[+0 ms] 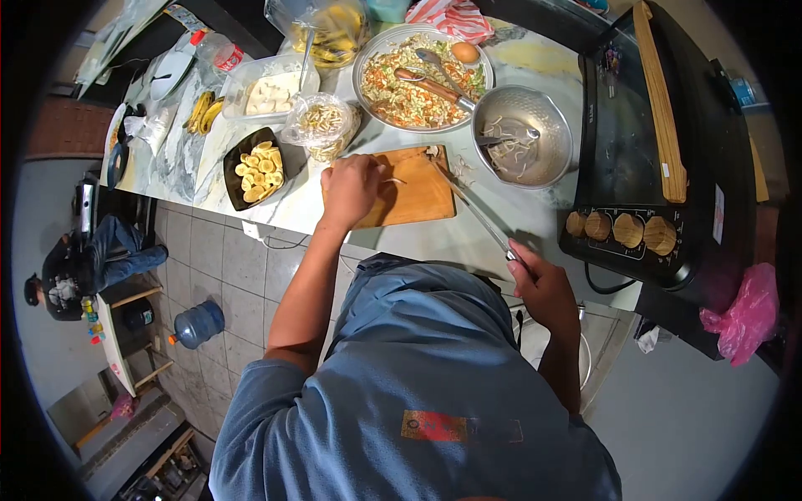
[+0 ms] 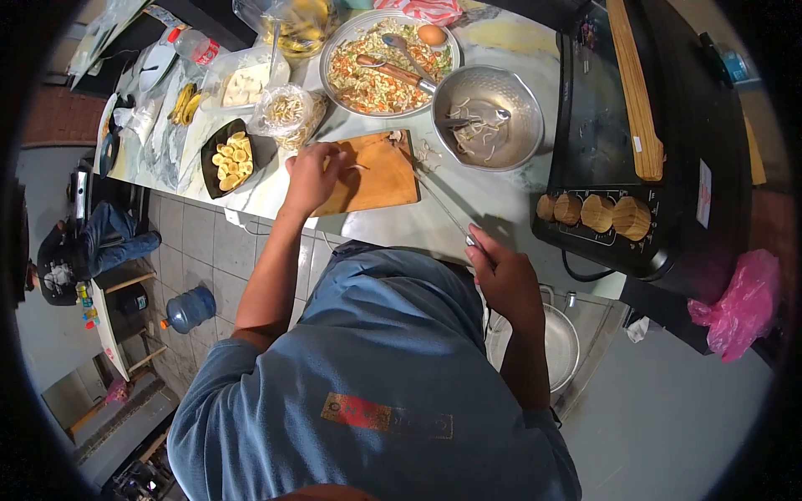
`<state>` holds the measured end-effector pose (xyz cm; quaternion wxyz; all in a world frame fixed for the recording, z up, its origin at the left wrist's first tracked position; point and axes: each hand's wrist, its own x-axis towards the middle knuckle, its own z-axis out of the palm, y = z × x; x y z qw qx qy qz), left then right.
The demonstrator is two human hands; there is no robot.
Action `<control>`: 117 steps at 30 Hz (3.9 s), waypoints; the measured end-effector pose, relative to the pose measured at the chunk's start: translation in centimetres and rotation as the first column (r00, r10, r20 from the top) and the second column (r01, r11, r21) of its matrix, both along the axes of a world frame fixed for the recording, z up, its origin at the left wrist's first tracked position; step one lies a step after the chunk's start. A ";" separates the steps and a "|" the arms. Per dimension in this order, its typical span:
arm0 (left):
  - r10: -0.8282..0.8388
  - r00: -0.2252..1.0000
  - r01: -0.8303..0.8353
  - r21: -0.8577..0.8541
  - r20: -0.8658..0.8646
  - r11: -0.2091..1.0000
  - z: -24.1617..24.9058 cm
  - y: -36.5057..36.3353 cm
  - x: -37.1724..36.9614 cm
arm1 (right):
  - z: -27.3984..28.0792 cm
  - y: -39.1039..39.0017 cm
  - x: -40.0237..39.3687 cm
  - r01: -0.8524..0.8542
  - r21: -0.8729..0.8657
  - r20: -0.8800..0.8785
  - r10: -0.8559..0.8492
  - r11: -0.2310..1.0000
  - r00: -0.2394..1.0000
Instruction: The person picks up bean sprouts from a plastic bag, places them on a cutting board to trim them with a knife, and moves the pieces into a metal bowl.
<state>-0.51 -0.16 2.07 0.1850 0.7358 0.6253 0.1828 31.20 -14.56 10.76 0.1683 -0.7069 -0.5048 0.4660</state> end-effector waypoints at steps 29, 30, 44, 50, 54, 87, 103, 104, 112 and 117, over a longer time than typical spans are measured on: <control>-0.073 0.997 0.075 -0.088 0.017 0.993 -0.5 -0.5 -1.6 | -0.6 0.1 -1.5 0.000 -0.056 -0.050 -0.003 0.998 0.999; -0.059 0.997 0.066 -0.148 0.050 0.987 -0.3 -0.5 -1.5 | -0.6 0.2 -1.6 -0.006 -0.061 -0.050 0.003 0.998 0.999; 0.016 0.975 0.017 -0.145 0.221 0.989 -1.3 -0.3 -1.0 | -0.1 0.6 -2.0 0.000 -0.048 -0.042 -0.002 0.999 0.999; -0.103 0.990 0.097 0.064 0.098 0.993 -2.2 -0.3 0.6 | -0.1 0.8 -2.1 0.012 -0.024 -0.040 -0.013 1.000 0.999; -0.147 0.989 0.148 0.084 -0.023 0.985 -2.0 -0.5 0.4 | 0.3 0.8 -2.7 0.015 -0.054 -0.032 -0.016 0.998 0.999; -0.076 0.994 0.082 0.081 -0.074 0.993 -2.2 -1.1 1.8 | -0.9 0.9 -4.2 -0.032 -0.057 0.021 0.034 0.998 0.999; -0.041 0.995 0.046 0.055 -0.088 0.997 -1.9 -1.4 2.2 | -0.1 1.0 -4.8 0.003 -0.142 0.053 0.005 0.990 0.999; -0.040 0.995 0.045 0.054 -0.088 0.998 -1.9 -1.4 2.2 | -0.4 0.9 -4.8 0.001 -0.143 0.053 0.006 0.990 0.999; -0.075 0.989 0.086 0.090 -0.124 0.992 -1.9 -1.3 2.0 | -1.9 0.3 -4.6 -0.042 -0.003 0.122 0.042 0.999 0.992; -0.092 0.987 0.108 0.123 -0.134 0.987 -2.0 -1.3 2.1 | -1.0 -0.3 -3.1 0.048 -0.052 0.164 -0.039 0.997 0.986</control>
